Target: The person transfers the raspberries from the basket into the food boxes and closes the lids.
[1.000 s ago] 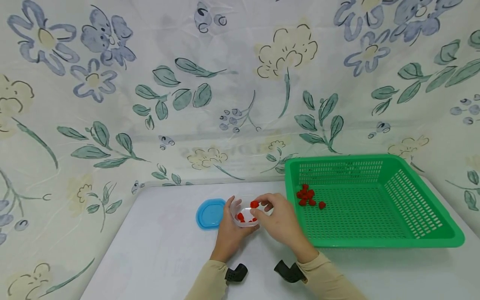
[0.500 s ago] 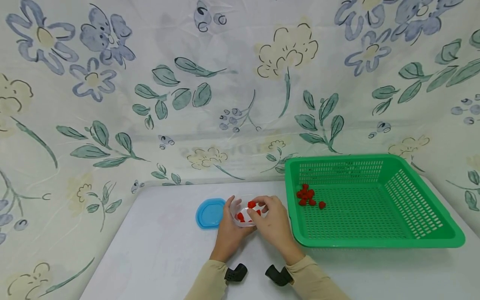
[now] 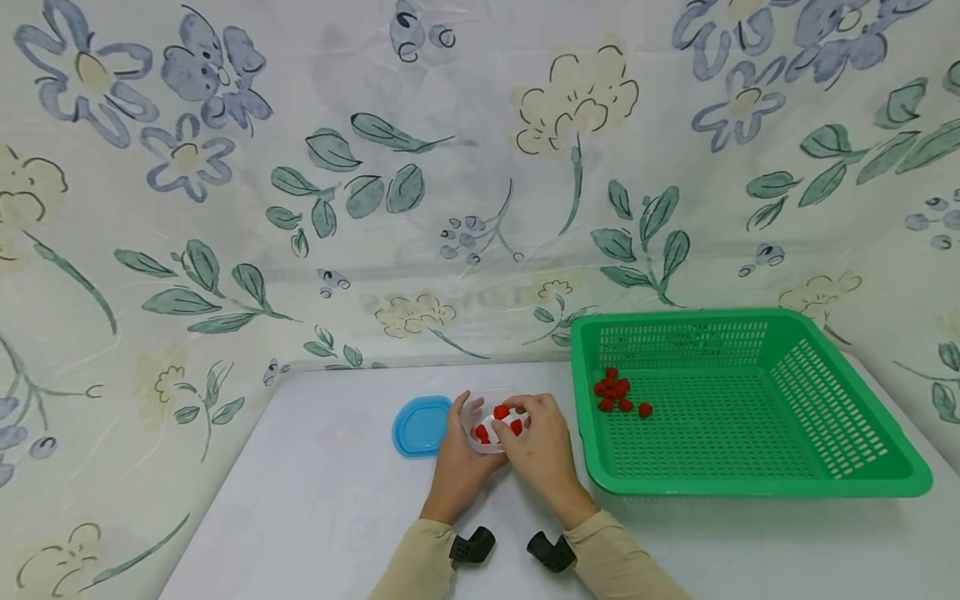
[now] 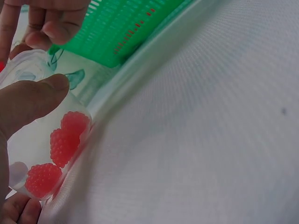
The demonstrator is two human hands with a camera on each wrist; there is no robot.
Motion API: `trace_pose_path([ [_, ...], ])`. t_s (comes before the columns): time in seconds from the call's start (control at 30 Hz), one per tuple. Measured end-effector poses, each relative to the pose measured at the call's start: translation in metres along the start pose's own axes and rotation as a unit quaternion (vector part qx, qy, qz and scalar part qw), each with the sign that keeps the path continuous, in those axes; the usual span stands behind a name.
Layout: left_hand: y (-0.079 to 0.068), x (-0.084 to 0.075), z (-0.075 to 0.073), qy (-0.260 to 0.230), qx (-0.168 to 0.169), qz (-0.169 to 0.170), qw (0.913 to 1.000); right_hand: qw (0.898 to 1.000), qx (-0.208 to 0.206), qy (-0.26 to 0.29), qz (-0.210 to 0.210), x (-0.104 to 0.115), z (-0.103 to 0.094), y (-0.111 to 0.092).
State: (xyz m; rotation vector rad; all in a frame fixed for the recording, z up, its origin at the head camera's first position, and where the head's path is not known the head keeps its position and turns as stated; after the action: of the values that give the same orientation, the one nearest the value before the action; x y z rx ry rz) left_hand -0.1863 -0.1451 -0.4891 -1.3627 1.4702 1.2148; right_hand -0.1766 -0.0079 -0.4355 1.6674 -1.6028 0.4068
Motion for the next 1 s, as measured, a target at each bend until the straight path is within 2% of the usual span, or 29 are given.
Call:
trace_pose_path([
  [0.17, 0.0, 0.0, 0.0, 0.004, 0.004, 0.015, 0.9999, 1.0, -0.007, -0.017, -0.001, -0.006, 0.006, 0.0],
  [0.6, 0.001, -0.001, -0.001, 0.01, 0.008, 0.006, 0.9999, 1.0, -0.006, -0.03, -0.002, -0.011, 0.013, -0.001],
  [1.0, 0.001, 0.002, -0.001, 0.011, 0.006, 0.014, 0.9998, 1.0, -0.004, -0.029, -0.001, -0.013, 0.014, -0.001],
])
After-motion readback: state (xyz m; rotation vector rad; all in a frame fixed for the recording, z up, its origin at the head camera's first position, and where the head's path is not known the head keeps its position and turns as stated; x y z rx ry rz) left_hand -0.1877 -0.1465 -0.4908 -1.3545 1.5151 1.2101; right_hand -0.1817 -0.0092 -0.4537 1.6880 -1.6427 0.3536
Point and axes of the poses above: each hand's wrist, its own y-axis towards the middle knuckle, its own z-axis out of the palm, x = y × z, the point moved 1 cm from there along y, towards the middle knuckle, and after that the axes turned 15 degrees about -y, right-handed, at the moved point
